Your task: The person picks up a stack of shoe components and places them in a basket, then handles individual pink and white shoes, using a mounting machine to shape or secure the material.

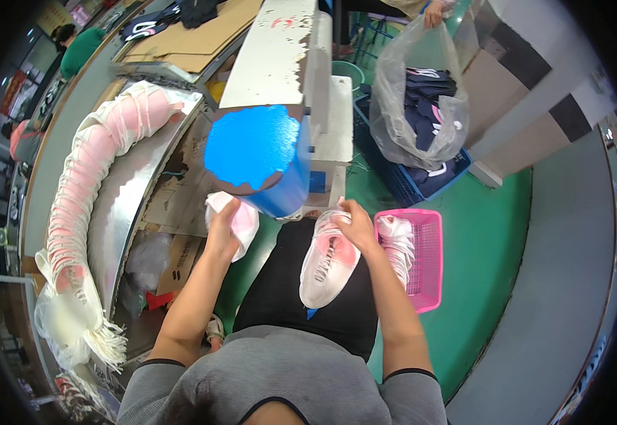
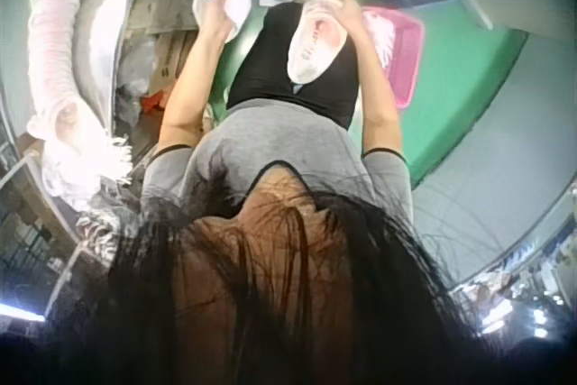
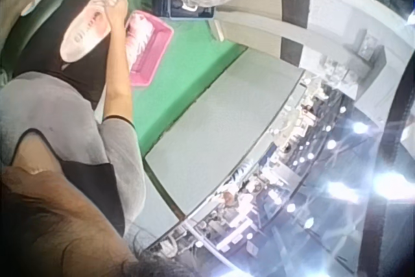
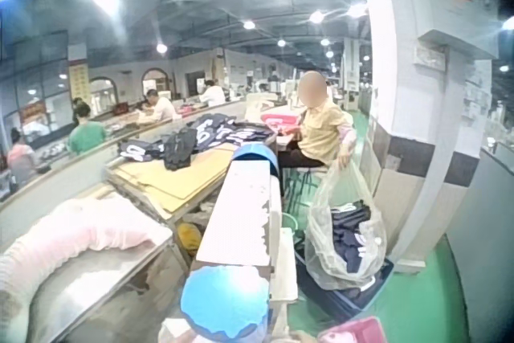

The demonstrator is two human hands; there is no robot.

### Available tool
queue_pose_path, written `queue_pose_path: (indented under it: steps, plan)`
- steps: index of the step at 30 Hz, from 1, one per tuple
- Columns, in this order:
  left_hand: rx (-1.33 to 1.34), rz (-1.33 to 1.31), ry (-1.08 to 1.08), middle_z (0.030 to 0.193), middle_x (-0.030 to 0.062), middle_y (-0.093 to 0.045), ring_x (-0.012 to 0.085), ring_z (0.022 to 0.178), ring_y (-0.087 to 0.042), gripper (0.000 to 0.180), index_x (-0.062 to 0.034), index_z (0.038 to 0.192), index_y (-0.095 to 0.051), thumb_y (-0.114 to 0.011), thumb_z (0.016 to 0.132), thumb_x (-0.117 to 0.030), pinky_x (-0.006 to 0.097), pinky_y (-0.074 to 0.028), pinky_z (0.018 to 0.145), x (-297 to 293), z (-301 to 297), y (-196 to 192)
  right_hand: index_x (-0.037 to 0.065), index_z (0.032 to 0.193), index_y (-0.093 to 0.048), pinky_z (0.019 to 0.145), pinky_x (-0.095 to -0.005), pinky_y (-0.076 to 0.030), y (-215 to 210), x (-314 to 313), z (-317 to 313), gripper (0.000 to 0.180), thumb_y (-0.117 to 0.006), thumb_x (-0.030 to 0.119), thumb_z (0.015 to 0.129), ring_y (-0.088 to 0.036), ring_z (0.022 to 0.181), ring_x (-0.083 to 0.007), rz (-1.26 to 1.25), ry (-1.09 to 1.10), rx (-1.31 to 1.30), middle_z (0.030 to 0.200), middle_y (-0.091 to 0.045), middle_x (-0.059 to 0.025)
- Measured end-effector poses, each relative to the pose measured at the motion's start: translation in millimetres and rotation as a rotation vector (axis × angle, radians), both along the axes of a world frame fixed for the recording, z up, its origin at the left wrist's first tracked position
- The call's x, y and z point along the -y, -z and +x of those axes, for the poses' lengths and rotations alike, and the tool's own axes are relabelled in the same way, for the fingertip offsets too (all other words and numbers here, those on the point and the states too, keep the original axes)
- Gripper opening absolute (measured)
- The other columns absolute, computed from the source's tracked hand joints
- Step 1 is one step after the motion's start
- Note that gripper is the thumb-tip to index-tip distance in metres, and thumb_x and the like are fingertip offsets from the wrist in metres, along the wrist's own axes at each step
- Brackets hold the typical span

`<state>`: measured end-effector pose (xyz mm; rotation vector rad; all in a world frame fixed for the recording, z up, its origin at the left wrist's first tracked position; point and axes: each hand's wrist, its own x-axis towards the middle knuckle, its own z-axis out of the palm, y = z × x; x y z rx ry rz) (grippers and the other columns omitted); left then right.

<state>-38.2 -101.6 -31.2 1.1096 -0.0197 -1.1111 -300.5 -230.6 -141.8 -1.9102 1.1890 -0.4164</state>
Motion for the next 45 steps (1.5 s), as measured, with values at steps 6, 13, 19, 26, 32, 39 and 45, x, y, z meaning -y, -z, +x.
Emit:
queue_pose_path:
  steps: [6,13,19,26,32,39,45]
  plan:
    - [0.383,0.102,-0.094,0.102,0.0056,-0.057,0.0140,0.092,-0.054,0.037,0.0000,0.114,-0.052,-0.061,0.087,-0.023,0.028,-0.043,0.081,-104,-10,-66,0.009,0.141,-0.022,0.104,-0.0500,-0.028,83,2,0,0.114,-0.083,0.039,0.050,-0.030,0.127,-0.0435,-0.123,-0.338,-0.423,0.135,-0.036,-0.0240]
    - [0.724,0.343,-0.566,0.112,0.0056,-0.055,0.0139,0.102,-0.051,0.039,0.0009,0.123,-0.048,-0.053,0.091,-0.020,0.028,-0.041,0.087,-228,55,-121,0.003,0.124,-0.046,0.092,-0.0431,-0.043,138,8,-20,0.073,-0.074,0.016,0.057,-0.050,0.106,-0.0408,-0.277,-0.174,0.043,0.113,-0.054,-0.0220]
    - [0.818,0.108,-0.963,0.117,0.0102,-0.053,0.0196,0.107,-0.052,0.036,0.0052,0.121,-0.046,-0.050,0.089,-0.010,0.031,-0.040,0.093,-332,230,-83,0.001,0.120,-0.049,0.092,-0.0402,-0.043,111,10,-12,0.065,-0.063,-0.003,0.057,-0.052,0.105,-0.0406,-0.211,-0.152,-0.052,0.113,-0.054,-0.0215]
    - [1.071,0.885,-0.670,0.098,0.0143,-0.060,0.0220,0.085,-0.055,0.044,0.0028,0.110,-0.055,-0.046,0.094,-0.037,0.035,-0.044,0.076,-313,411,-63,0.000,0.119,-0.051,0.088,-0.0347,-0.048,1,18,-52,0.060,-0.071,0.001,0.062,-0.059,0.102,-0.0248,0.068,-0.120,0.073,0.112,-0.060,-0.0149]
    - [1.731,0.816,-0.838,0.117,0.0148,-0.050,0.0258,0.109,-0.046,0.053,0.0044,0.122,-0.044,-0.063,0.084,-0.027,0.035,-0.037,0.095,-367,386,32,0.003,0.123,-0.046,0.083,-0.0423,-0.046,34,-94,-44,0.060,-0.067,0.030,0.073,-0.056,0.096,-0.0315,-0.424,-0.346,-0.548,0.104,-0.056,-0.0169]
    - [0.304,-0.043,0.501,0.115,0.0122,-0.054,0.0204,0.105,-0.053,0.039,-0.0010,0.120,-0.049,-0.054,0.091,-0.027,0.032,-0.043,0.093,-192,-4,-88,0.007,0.127,-0.050,0.091,-0.0482,-0.039,16,-42,-21,0.078,-0.060,0.063,0.073,-0.042,0.122,-0.0344,0.354,-0.462,-0.580,0.130,-0.045,-0.0206]
    - [-0.316,0.420,0.769,0.117,0.0214,-0.050,0.0277,0.112,-0.049,0.078,0.0156,0.116,-0.044,-0.054,0.085,-0.055,0.037,-0.039,0.099,-59,-102,16,0.005,0.118,-0.058,0.101,-0.0409,-0.034,56,-61,-2,0.068,-0.028,0.059,0.089,-0.048,0.118,-0.0341,0.237,-0.097,-0.597,0.124,-0.053,-0.0207]
